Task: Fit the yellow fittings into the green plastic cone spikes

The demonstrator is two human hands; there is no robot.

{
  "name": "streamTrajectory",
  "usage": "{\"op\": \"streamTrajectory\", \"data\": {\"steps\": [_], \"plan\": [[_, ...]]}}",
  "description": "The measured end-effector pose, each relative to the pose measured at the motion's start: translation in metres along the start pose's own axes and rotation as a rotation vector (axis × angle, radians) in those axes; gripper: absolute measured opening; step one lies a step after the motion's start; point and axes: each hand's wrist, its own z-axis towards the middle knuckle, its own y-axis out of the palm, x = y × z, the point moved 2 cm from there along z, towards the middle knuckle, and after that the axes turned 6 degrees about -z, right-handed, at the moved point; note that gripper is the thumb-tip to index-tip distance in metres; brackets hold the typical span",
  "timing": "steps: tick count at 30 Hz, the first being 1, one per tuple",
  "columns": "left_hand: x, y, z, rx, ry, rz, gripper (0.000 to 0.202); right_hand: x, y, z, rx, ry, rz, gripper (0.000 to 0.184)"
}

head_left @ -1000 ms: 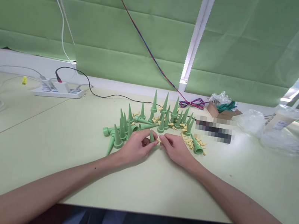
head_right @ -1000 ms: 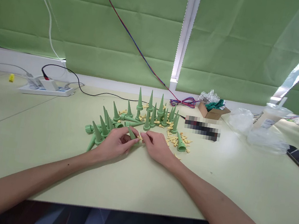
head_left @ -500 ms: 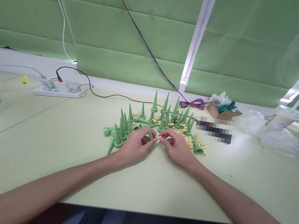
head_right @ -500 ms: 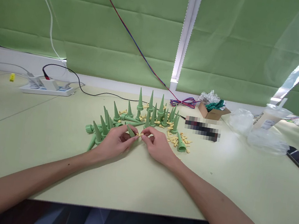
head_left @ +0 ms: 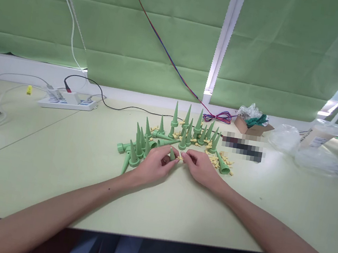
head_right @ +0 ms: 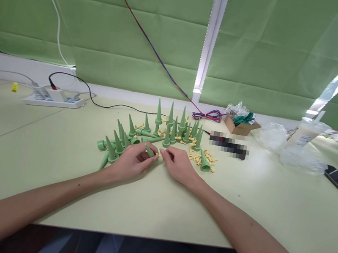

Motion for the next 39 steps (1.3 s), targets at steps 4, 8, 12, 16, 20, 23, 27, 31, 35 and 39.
{"op": "streamTrajectory", "data": {"steps": [4,8,12,16,20,23,27,31,35,39], "plan": [[-0.0020,0.0004,0.0001,-0.007,-0.001,0.011,0.018,-0.0003,0.0003,0.0004,-0.017,-0.004,0.003,0.045],[-0.0013,-0.0007,0.0008,0.031,-0.023,0.013,0.018,-0.0003,0.0000,-0.0002,-0.017,0.006,0.051,0.033],[-0.0005,-0.0016,0.0013,0.061,-0.039,0.021,0.016,0.0013,0.0008,-0.0012,-0.050,0.002,0.136,0.020],[-0.0009,-0.0010,0.0009,0.063,-0.032,0.036,0.016,0.0024,0.0005,-0.0014,-0.059,-0.015,0.141,0.016],[-0.0011,-0.0006,0.0008,0.057,-0.034,0.052,0.016,0.0012,-0.0006,-0.0013,-0.051,-0.030,0.117,0.016],[-0.0008,-0.0005,0.0008,0.042,-0.031,0.040,0.016,-0.0004,-0.0011,-0.0011,-0.038,-0.039,0.081,0.018],[-0.0007,0.0002,-0.0005,0.017,-0.013,0.018,0.017,-0.0011,-0.0008,0.0000,-0.008,-0.038,-0.005,0.031],[-0.0016,0.0013,-0.0021,0.006,-0.004,0.011,0.018,-0.0010,-0.0002,0.0005,-0.013,-0.030,-0.021,0.041],[-0.0019,0.0005,-0.0009,0.027,0.007,0.020,0.017,-0.0012,-0.0010,-0.0001,-0.023,-0.005,0.013,0.043],[-0.0012,-0.0017,0.0011,0.072,-0.006,0.028,0.015,0.0000,-0.0014,-0.0007,-0.031,0.000,0.079,0.024]]}}
